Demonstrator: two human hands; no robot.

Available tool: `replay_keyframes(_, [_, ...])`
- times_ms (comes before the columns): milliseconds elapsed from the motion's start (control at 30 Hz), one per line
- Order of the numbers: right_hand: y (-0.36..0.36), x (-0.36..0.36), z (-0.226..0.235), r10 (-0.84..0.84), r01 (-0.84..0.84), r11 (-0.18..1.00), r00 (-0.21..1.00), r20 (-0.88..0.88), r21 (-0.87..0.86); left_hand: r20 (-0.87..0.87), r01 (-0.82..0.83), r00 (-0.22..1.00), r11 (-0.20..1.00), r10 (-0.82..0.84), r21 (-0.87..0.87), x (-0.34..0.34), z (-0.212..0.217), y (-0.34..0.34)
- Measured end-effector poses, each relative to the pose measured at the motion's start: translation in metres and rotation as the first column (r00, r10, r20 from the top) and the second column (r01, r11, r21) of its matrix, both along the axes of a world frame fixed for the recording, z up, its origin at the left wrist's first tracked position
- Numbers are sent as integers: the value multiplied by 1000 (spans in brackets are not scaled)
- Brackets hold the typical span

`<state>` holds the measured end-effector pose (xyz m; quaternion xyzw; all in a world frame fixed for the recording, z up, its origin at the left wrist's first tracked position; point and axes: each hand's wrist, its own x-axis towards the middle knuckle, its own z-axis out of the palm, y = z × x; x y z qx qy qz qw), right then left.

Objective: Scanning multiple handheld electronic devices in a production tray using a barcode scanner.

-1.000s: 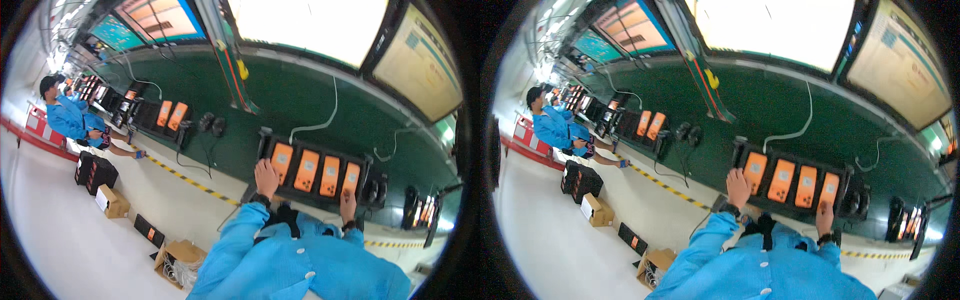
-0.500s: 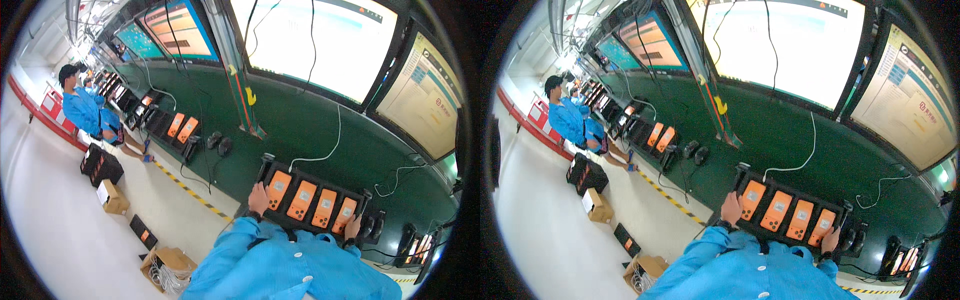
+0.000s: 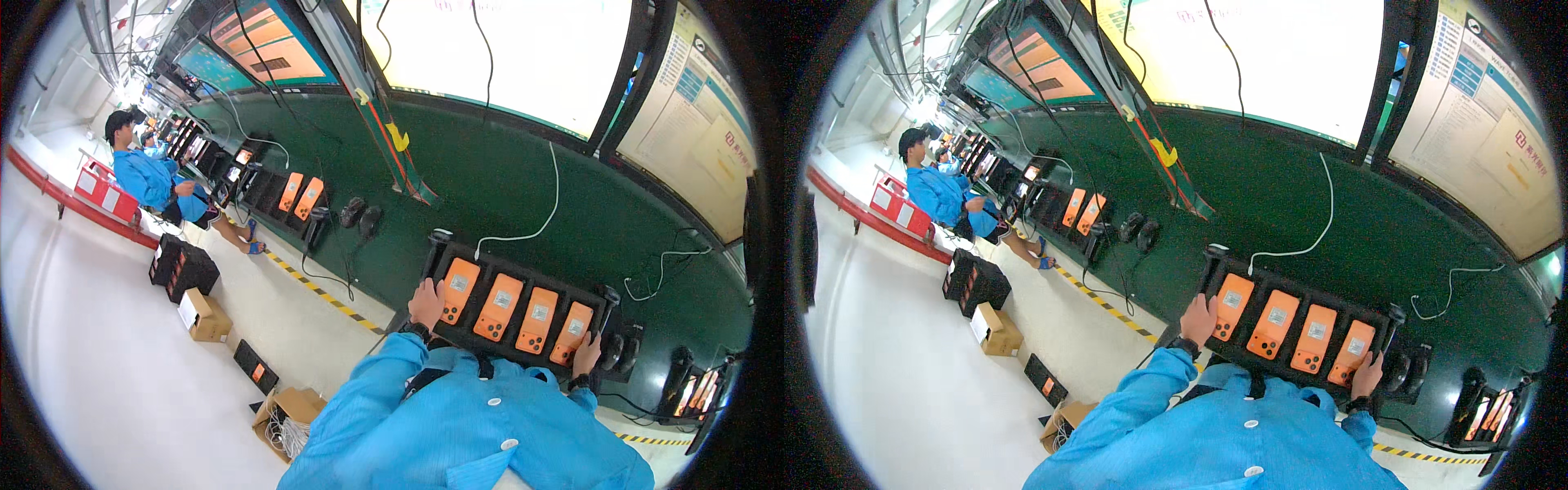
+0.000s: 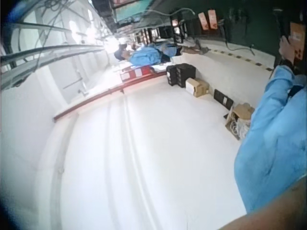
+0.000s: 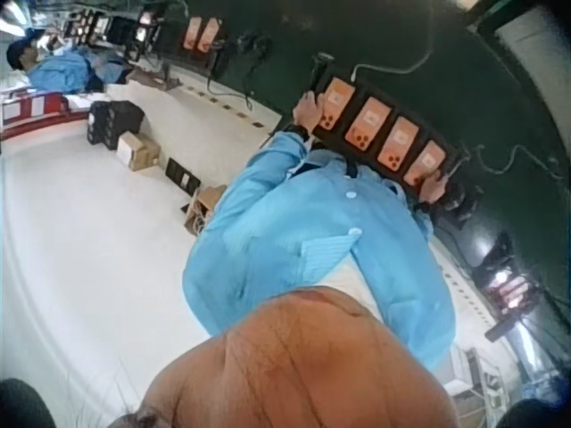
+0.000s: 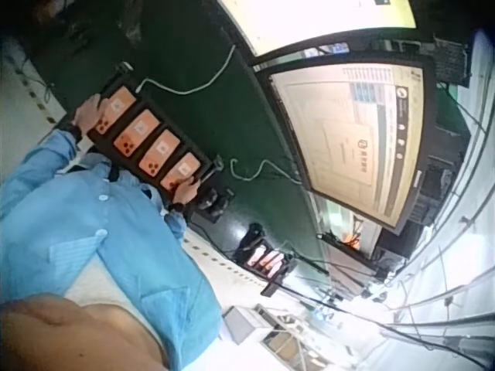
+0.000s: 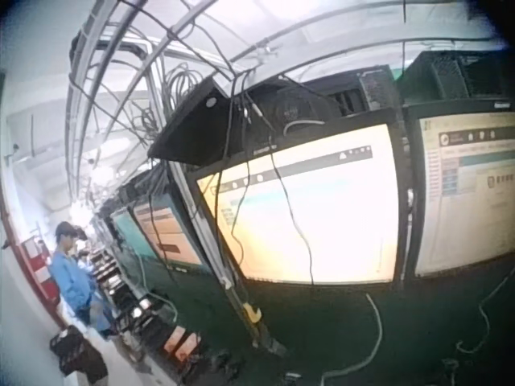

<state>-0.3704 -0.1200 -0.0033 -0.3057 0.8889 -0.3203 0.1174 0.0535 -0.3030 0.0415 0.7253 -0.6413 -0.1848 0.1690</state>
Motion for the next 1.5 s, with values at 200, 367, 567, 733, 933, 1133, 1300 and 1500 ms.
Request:
replay_keyframes(200, [1, -2, 1, 36, -32, 997, 997, 61, -65, -43, -49, 998, 997, 51, 52, -8, 12, -2])
replay_keyframes(367, [2, 1, 10, -3, 5, 1000, 984, 179, -13, -1, -44, 999, 997, 44, 67, -5, 20, -3])
replay_keyframes(567, [-4, 20, 28, -104, 92, 989, 990, 95, 119, -20, -22, 999, 978, 27, 208, -5, 16, -10])
replay_keyframes(733, [-17, 29, 41, -160, 138, 979, 976, 149, 150, 58, -27, 998, 994, 21, 101, -7, 12, -10])
replay_keyframes(933, [-12, 26, 43, -148, 123, 978, 978, 149, 165, 59, -46, 997, 991, 39, 124, -5, 4, -6])
replay_keyframes(1133, [-20, 31, 39, -223, 206, 958, 972, 68, 198, 26, 2, 1000, 983, -7, 182, -4, 16, -9])
replay_keyframes(1300, [-18, 33, 43, -200, 176, 969, 971, 133, 171, 136, -79, 989, 981, 55, 176, -2, -5, -10])
replay_keyframes(1500, [-23, 33, 37, -215, 192, 961, 972, 98, 201, 227, -157, 966, 976, 120, 149, -4, -15, -14])
